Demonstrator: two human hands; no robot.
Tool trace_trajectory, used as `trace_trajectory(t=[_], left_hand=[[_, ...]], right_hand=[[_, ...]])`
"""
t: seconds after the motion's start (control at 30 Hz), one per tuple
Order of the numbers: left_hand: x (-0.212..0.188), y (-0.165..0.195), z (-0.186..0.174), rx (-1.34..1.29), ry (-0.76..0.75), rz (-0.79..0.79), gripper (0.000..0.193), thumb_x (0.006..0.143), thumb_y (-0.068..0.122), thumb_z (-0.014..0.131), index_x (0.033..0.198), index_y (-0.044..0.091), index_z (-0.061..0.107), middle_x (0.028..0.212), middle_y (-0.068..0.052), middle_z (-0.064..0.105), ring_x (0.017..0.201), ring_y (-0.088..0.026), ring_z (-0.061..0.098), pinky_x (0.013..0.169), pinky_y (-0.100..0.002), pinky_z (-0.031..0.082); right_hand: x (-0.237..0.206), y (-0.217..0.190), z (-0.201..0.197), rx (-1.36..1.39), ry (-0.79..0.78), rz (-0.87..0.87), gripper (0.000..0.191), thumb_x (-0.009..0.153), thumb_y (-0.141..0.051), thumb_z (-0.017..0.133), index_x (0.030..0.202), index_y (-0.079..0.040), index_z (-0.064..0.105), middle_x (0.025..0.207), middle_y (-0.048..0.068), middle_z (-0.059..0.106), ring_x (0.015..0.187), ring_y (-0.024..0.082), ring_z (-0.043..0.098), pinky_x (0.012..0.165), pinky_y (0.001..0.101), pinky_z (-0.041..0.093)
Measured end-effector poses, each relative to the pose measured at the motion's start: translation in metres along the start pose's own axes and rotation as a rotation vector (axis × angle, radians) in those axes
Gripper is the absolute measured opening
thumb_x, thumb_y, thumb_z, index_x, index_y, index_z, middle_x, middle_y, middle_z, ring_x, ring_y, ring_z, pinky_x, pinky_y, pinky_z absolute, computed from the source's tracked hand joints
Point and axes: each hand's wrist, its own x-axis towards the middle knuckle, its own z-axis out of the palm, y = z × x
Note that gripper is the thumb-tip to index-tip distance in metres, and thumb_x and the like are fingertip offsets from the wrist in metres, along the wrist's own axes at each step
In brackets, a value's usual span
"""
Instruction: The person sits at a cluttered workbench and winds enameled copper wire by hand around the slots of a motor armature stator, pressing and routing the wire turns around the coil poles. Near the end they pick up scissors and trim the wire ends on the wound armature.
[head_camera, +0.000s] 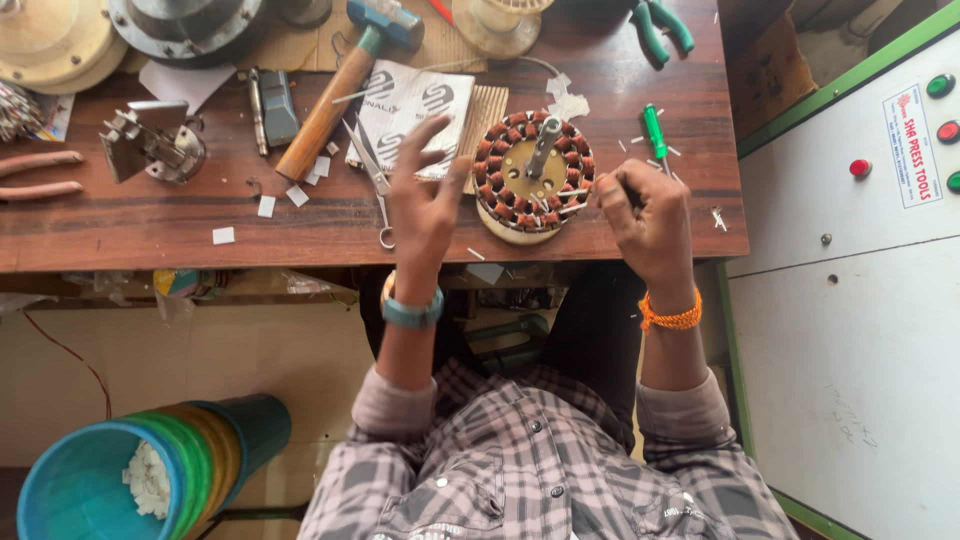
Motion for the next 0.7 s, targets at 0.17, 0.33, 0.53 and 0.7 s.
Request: trace_trajectory(t=[0.17, 0.33, 0.53, 0.7], left_hand=[[-0.040, 0.059, 0.019, 0.203, -0.054, 0.475, 0.026, 0.092, 0.004, 0.071, 0.115, 0.015, 0.070, 0.115, 0.001, 0.072, 0.100, -0.016, 0.067, 0.089, -0.032, 0.052], [-0.025, 0.060, 0.049, 0.411, -0.265, 0.434, 0.018, 0.091, 0.014, 0.080, 0.109, 0.015, 0.075, 0.116, 0.002, 0.070, 0.099, -0.023, 0.055, 0.090, -0.036, 0.049], [-0.026, 0.053, 0.061, 0.506, -0.220, 0.359, 0.040, 0.091, 0.014, 0.075, 0.129, 0.010, 0.066, 0.125, -0.007, 0.065, 0.112, -0.030, 0.056, 0.102, -0.040, 0.045], [-0.029, 0.044, 0.067, 0.525, -0.210, 0.272, 0.039, 0.093, 0.012, 0.074, 0.131, 0.010, 0.066, 0.118, -0.005, 0.070, 0.108, -0.026, 0.061, 0.101, -0.039, 0.046]], right_hand=[[0.002, 0.008, 0.002, 0.379, -0.071, 0.102, 0.031, 0.108, -0.023, 0.060, 0.086, -0.001, 0.066, 0.077, -0.002, 0.063, 0.065, 0.003, 0.055, 0.058, 0.0203, 0.045], [0.009, 0.015, 0.013, 0.597, -0.066, 0.142, 0.026, 0.109, -0.018, 0.061, 0.091, 0.001, 0.067, 0.078, -0.001, 0.063, 0.067, 0.003, 0.054, 0.059, 0.0199, 0.044], [0.015, 0.017, 0.020, 0.622, -0.092, 0.149, 0.026, 0.109, -0.019, 0.060, 0.092, -0.001, 0.068, 0.078, -0.001, 0.064, 0.069, 0.003, 0.055, 0.061, 0.0189, 0.045], [0.013, 0.019, 0.019, 0.689, -0.115, 0.158, 0.027, 0.109, -0.020, 0.058, 0.094, 0.000, 0.068, 0.079, -0.002, 0.063, 0.070, 0.002, 0.054, 0.062, 0.0190, 0.045]])
